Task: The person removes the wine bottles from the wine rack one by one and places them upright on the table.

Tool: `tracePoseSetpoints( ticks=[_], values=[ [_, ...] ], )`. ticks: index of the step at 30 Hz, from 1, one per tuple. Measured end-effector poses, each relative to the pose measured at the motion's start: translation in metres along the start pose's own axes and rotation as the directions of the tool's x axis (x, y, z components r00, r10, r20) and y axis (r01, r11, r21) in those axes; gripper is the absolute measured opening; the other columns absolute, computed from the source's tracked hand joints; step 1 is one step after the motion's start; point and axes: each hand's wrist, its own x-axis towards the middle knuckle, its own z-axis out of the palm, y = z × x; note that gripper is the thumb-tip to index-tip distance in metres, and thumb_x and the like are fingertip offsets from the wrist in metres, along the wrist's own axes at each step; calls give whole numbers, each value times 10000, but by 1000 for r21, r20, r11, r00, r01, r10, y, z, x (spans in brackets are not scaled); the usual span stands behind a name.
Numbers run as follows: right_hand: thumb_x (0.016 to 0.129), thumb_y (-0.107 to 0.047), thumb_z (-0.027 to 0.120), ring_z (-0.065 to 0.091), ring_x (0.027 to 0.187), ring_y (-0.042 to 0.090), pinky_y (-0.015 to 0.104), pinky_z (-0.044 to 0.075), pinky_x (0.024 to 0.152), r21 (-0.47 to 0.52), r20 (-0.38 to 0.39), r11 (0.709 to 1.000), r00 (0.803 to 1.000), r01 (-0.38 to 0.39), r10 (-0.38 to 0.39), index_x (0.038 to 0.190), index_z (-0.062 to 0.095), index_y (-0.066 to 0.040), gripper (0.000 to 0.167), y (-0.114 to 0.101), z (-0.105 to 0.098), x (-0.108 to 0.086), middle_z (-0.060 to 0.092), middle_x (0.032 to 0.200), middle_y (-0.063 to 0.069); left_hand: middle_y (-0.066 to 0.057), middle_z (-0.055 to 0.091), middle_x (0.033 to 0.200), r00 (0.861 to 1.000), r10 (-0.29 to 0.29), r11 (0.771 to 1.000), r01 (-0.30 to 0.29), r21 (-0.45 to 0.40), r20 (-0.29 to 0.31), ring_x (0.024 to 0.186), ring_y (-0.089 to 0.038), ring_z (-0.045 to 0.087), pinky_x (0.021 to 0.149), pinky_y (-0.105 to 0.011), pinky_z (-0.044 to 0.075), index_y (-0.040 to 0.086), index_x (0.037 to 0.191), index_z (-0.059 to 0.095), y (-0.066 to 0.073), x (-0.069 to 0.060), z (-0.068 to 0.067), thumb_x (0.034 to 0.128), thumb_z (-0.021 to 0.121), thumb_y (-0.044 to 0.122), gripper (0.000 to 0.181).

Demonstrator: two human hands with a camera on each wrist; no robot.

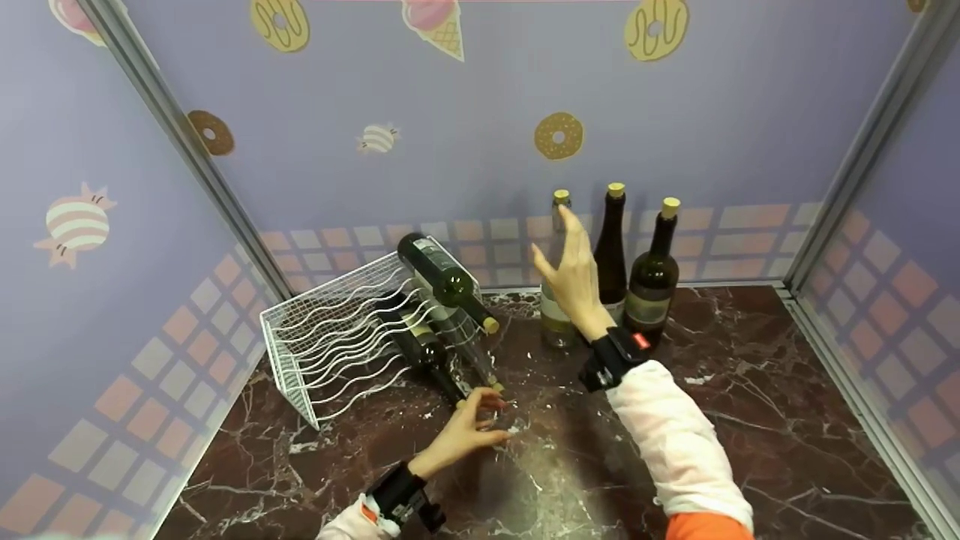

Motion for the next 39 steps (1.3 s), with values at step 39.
tracePoseSetpoints(
  ticks=[39],
  values=[
    [834,-367,629,513,1040,229,404,397,875,-48,817,997,572,-59,73,1192,562,-45,486,3,-45,-153,574,1135,84,-204,413,1239,967,240,261,-151,953,87,1161,-387,350,908,-475,351,-12,1223,430,-25,146,-167,631,711,26,657]
  ],
)
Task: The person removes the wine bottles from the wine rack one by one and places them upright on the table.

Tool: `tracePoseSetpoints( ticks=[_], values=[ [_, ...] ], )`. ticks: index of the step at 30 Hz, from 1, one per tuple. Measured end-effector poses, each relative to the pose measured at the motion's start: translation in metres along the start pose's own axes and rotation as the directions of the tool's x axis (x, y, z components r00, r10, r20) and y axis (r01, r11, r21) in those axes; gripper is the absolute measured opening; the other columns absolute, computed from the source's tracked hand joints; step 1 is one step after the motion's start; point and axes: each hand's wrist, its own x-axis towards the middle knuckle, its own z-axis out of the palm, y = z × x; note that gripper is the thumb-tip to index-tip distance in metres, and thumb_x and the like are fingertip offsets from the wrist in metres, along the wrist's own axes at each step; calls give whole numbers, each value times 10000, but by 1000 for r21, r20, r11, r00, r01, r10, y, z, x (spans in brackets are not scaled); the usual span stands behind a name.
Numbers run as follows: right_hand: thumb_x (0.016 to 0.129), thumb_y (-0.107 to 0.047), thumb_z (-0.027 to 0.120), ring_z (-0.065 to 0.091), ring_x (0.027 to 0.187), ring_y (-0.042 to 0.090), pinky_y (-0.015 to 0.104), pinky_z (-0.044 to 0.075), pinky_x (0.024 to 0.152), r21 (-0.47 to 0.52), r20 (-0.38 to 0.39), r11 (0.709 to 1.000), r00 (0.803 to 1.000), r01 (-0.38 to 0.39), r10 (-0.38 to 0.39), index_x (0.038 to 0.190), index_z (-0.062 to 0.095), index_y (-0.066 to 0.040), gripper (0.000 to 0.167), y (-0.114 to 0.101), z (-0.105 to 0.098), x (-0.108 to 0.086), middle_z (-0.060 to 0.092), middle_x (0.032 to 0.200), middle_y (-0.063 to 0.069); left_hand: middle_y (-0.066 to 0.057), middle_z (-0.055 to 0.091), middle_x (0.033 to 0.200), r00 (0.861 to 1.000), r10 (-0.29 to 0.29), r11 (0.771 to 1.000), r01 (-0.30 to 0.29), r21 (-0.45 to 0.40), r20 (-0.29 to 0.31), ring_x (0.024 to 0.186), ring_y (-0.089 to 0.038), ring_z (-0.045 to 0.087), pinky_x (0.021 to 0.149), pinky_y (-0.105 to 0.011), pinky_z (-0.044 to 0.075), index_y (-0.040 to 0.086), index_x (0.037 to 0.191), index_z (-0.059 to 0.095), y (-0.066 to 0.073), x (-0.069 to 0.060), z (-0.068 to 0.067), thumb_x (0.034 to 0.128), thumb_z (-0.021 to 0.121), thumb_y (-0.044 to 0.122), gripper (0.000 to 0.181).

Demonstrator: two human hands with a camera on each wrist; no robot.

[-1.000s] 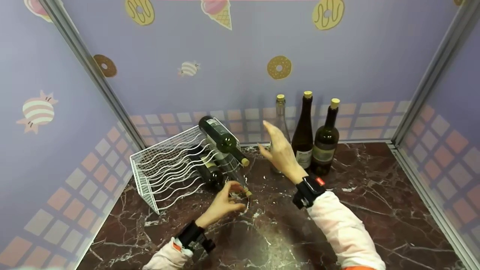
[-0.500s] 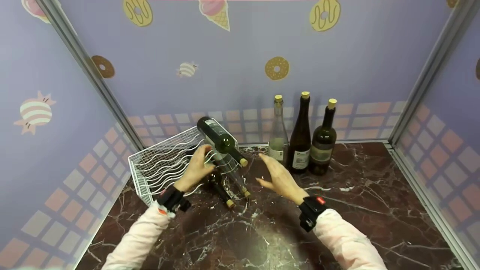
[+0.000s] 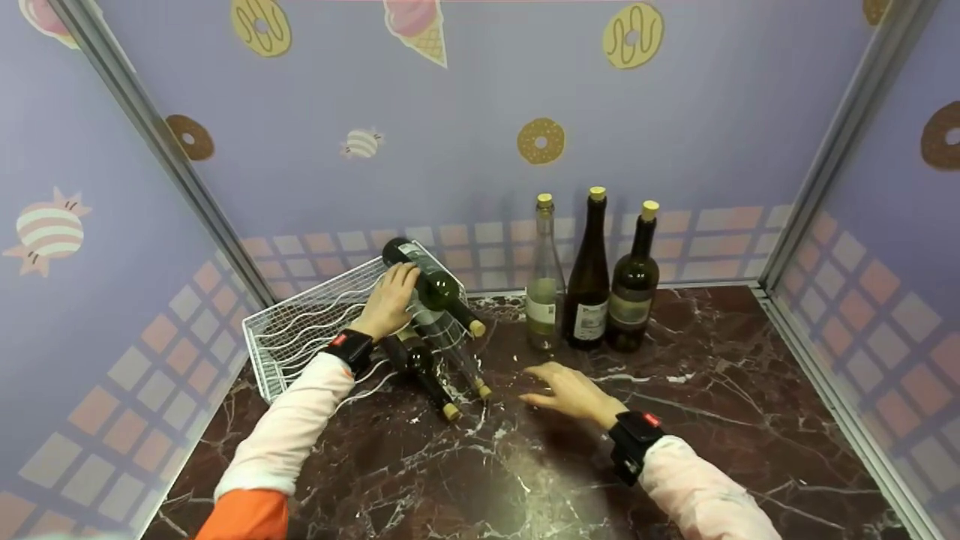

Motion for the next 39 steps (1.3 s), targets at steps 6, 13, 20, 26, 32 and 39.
tracePoseSetpoints(
  ticks=[6,13,20,26,32,39],
  values=[
    [839,-273,644,580,906,216,391,453,783,3,30,1000,999,26,-26,1077,634,-55,323,7,0,-9,631,1012,61,-169,371,1316,995,-5,997,-2,74,98,1211,-379,297,949,-501,289,30,1284,409,1,19,11,664,695,21,682],
    [870,-392,570,571,920,185,380,446,795,-1,66,1000,998,21,-21,1086,633,-59,403,12,1,-16,630,1021,14,-158,381,1319,993,-47,995,38,89,113,1205,-364,309,945,-503,300,49,1279,417,-5,27,20,638,742,43,718],
    [867,-415,563,557,942,170,370,437,811,4,57,1000,998,18,-18,1109,624,-67,428,11,0,-18,620,1039,-10,-162,379,1330,996,22,999,-25,41,85,1207,-361,322,957,-501,281,25,1289,411,-8,33,25,607,751,40,763],
    [860,-453,552,550,959,175,376,432,823,12,77,1000,997,-7,6,1128,612,-78,465,9,0,-19,610,1055,-3,-124,334,1383,989,64,998,-63,-14,137,1250,-331,281,983,-509,231,30,1322,383,-13,38,29,594,752,11,816],
    [857,-462,550,550,956,168,372,434,820,9,76,1000,997,-8,7,1133,605,-81,474,7,0,-19,608,1053,-9,-130,378,1355,978,149,987,-139,-80,148,1247,-334,291,996,-489,220,27,1312,396,-17,39,33,602,794,90,817],
    [846,-467,565,544,944,146,359,441,802,6,78,1000,997,-21,20,1133,604,-128,446,5,-2,-20,604,1036,-34,-123,459,1265,978,184,981,-176,-85,95,1196,-314,358,984,-460,262,61,1284,454,-19,39,36,586,819,204,801]
  ],
)
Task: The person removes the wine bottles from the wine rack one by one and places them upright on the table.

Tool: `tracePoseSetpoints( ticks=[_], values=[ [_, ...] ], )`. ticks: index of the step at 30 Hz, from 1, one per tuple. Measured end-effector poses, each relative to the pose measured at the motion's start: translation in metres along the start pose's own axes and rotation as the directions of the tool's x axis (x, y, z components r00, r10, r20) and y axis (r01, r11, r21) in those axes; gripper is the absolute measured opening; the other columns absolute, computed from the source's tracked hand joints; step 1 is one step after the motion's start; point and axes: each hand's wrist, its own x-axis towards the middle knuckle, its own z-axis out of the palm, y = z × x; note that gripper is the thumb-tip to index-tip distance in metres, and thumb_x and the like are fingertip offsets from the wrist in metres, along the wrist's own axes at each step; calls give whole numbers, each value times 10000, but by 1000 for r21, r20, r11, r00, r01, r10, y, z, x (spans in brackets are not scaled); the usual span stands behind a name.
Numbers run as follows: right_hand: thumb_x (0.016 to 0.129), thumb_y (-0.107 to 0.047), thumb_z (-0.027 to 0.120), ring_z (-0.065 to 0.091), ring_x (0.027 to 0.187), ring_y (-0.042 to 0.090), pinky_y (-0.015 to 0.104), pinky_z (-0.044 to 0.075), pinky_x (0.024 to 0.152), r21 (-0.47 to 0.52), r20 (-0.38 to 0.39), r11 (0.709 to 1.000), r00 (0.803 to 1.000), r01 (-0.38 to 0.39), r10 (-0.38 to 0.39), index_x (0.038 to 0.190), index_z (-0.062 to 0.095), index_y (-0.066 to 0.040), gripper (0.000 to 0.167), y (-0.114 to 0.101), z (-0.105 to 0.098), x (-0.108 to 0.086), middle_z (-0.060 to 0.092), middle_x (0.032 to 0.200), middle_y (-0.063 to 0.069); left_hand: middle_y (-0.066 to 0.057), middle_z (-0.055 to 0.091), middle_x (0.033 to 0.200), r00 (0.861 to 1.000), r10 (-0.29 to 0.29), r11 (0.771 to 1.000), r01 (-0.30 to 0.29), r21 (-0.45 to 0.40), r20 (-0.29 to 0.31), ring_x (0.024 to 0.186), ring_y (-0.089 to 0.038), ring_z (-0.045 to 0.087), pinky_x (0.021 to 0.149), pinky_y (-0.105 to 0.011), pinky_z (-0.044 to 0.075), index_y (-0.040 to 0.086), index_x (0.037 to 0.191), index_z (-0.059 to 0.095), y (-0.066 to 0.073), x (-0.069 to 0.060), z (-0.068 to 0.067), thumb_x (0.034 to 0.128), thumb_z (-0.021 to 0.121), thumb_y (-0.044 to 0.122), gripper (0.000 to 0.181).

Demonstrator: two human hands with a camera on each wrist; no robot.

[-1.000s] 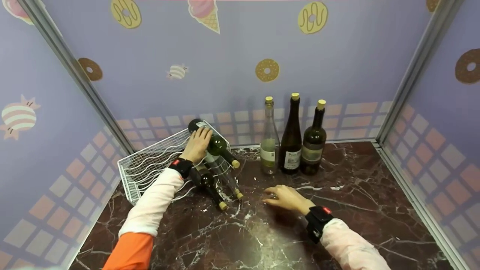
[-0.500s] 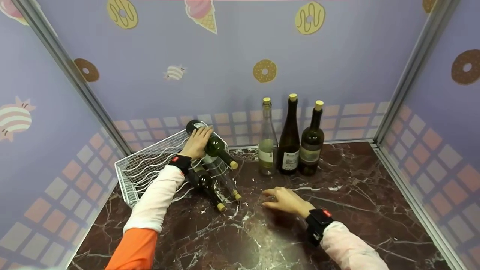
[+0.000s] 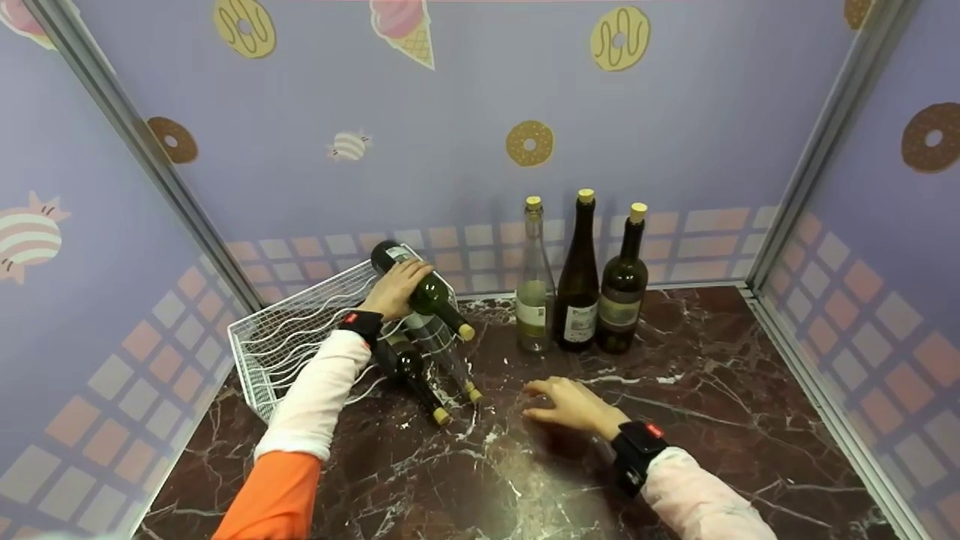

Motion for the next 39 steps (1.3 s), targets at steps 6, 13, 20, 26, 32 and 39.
tracePoseSetpoints(
  ticks=[6,13,20,26,32,39],
  values=[
    [835,-398,616,547,938,148,357,441,801,16,-5,1000,1000,9,-9,1129,606,-99,419,-3,3,1,605,1035,-24,-91,472,1231,1000,9,1000,-9,7,3,1159,-280,383,969,-436,290,95,1255,477,-2,-4,-1,576,823,220,773],
    [833,-339,640,567,935,188,395,444,798,59,-15,998,1000,17,-16,1196,542,-99,447,-3,4,1,629,1013,51,-88,483,1220,999,30,998,-29,52,-21,1143,-277,400,952,-435,316,98,1236,487,-3,-6,-3,566,829,224,764],
    [832,-351,638,564,943,204,422,447,790,48,-37,999,999,25,-24,1211,523,-66,488,-2,3,3,636,1006,52,-93,489,1214,998,53,993,-49,103,-33,1135,-282,409,962,-423,306,101,1238,488,-7,-11,-9,560,826,240,770],
    [830,-356,638,561,961,201,410,438,814,72,-25,997,1000,-2,4,1225,512,-111,481,-5,2,1,627,1037,63,-116,499,1163,998,44,996,-40,84,-45,1095,-304,429,963,-437,300,77,1208,497,-8,-19,-18,509,836,186,784],
    [833,-409,614,560,955,213,421,429,818,85,-33,996,999,-26,29,1235,502,-121,507,-4,0,-2,633,1008,44,-159,478,1059,987,40,999,-39,12,-153,998,-344,438,933,-418,324,31,1194,482,-2,-20,-31,469,824,225,825],
    [843,-422,595,565,963,212,416,426,827,105,-43,994,999,-19,23,1241,494,-83,533,-3,-2,-1,627,1032,68,-153,413,978,958,69,998,-67,16,-277,905,-329,400,866,-419,343,3,1150,473,14,-19,-50,481,782,303,795]
  ],
)
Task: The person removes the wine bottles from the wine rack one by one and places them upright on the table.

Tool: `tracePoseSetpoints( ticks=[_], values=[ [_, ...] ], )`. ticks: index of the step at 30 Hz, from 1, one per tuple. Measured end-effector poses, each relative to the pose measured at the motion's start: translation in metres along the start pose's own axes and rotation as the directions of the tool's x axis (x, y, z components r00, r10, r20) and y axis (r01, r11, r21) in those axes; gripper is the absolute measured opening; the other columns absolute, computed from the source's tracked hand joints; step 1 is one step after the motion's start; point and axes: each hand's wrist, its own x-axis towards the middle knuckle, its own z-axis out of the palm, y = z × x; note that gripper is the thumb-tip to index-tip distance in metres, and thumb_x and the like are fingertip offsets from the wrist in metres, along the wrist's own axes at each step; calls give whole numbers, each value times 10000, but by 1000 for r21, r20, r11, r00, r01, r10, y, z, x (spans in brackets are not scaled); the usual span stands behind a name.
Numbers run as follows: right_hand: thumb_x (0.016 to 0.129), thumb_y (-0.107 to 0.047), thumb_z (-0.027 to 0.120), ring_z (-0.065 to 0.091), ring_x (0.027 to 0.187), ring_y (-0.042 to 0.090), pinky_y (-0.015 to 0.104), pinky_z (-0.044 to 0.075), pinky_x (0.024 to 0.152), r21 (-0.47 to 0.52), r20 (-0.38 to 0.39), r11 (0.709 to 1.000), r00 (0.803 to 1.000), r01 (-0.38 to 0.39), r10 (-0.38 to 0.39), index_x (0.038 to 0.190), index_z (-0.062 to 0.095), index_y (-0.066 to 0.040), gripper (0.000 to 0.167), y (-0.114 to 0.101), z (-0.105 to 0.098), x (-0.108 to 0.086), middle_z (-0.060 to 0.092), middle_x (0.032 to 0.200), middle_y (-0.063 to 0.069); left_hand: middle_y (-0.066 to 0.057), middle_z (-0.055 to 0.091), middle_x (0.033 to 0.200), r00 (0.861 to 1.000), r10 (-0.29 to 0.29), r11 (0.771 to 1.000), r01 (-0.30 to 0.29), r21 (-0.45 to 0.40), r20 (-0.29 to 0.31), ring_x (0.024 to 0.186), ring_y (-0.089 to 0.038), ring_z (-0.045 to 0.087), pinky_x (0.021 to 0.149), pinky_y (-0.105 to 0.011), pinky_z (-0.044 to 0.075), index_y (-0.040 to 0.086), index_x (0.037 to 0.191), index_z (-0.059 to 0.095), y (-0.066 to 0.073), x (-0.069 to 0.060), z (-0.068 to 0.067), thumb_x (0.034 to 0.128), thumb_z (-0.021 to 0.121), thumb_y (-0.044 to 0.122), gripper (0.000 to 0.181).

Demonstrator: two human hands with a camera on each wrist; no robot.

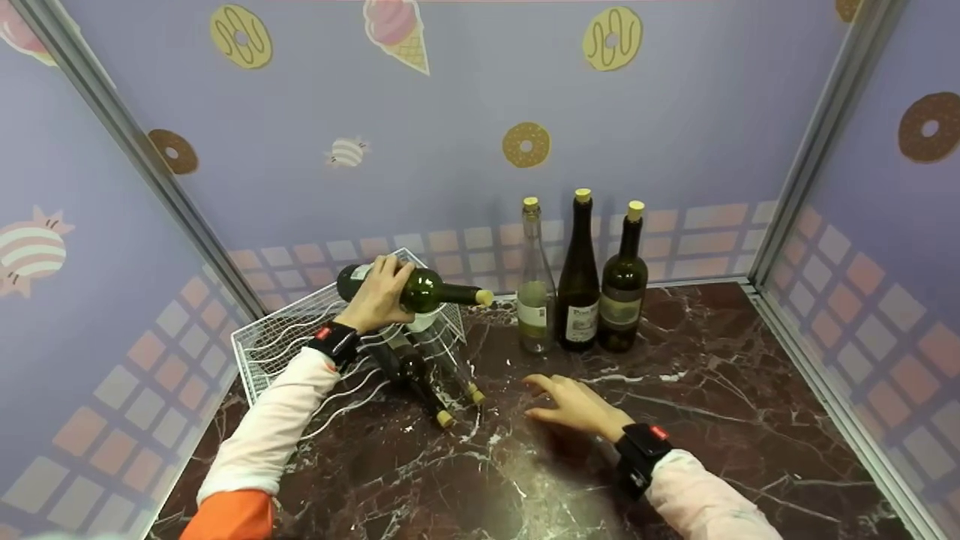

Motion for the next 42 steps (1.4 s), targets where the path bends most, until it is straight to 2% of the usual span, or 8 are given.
tracePoseSetpoints(
  ticks=[5,9,16,20,29,34,38,42],
  values=[
    [831,-423,610,567,954,173,381,431,830,7,-11,1000,1000,-19,19,1241,499,-128,517,0,-3,-2,616,1048,22,-169,404,1006,1000,19,1000,-19,8,-13,932,-326,410,877,-418,357,4,1146,471,16,1,-13,489,796,349,810],
    [824,-375,640,567,938,173,374,441,804,-6,-22,1000,999,-30,30,1228,512,-136,487,1,-5,-3,606,1023,-36,-176,412,1023,999,29,999,-30,-18,-35,932,-321,449,893,-406,360,1,1152,452,30,0,-21,496,803,363,827],
    [806,-268,685,551,882,109,373,465,744,-4,-58,1000,998,-23,22,1204,534,-96,459,0,-10,-2,592,1023,-35,-184,506,1088,990,60,994,-71,-84,-125,1003,-319,489,946,-396,326,-15,1142,442,60,-3,-31,520,787,355,801],
    [807,-220,688,560,867,123,389,475,722,9,-73,1000,997,18,-17,1195,529,-64,448,1,-10,-1,593,1019,-28,-170,525,1065,984,46,992,-65,-104,-174,991,-306,503,946,-376,331,-20,1127,456,78,-4,-36,503,779,383,810],
    [806,-222,689,566,894,115,393,461,762,30,-73,1000,997,-6,8,1212,512,-162,447,-2,-10,3,606,988,-65,-152,540,1027,974,-33,983,-9,-185,-223,937,-272,534,876,-352,404,-49,1111,480,112,-8,-48,535,761,396,780],
    [799,-219,696,571,901,120,375,456,779,20,-81,1000,997,-6,7,1214,514,-158,458,-2,-11,3,607,996,-63,-115,562,997,956,-99,950,8,-313,-276,917,-224,536,861,-299,407,-16,1103,473,129,-11,-48,573,725,386,711],
    [797,-202,698,577,926,186,392,442,795,20,-90,1000,996,12,-10,1212,514,-153,457,-1,-11,2,616,1002,-40,-95,559,1004,952,-167,911,50,-409,-256,907,-202,538,828,-283,432,1,1126,454,141,-17,-46,586,726,377,712],
    [801,-188,693,578,923,180,390,453,772,37,-86,999,996,11,-8,1214,512,-155,452,-1,-11,1,612,1012,-31,-78,554,999,936,-268,851,120,-512,-226,883,-192,549,782,-288,461,11,1127,458,151,-23,-42,570,753,345,714]
  ],
)
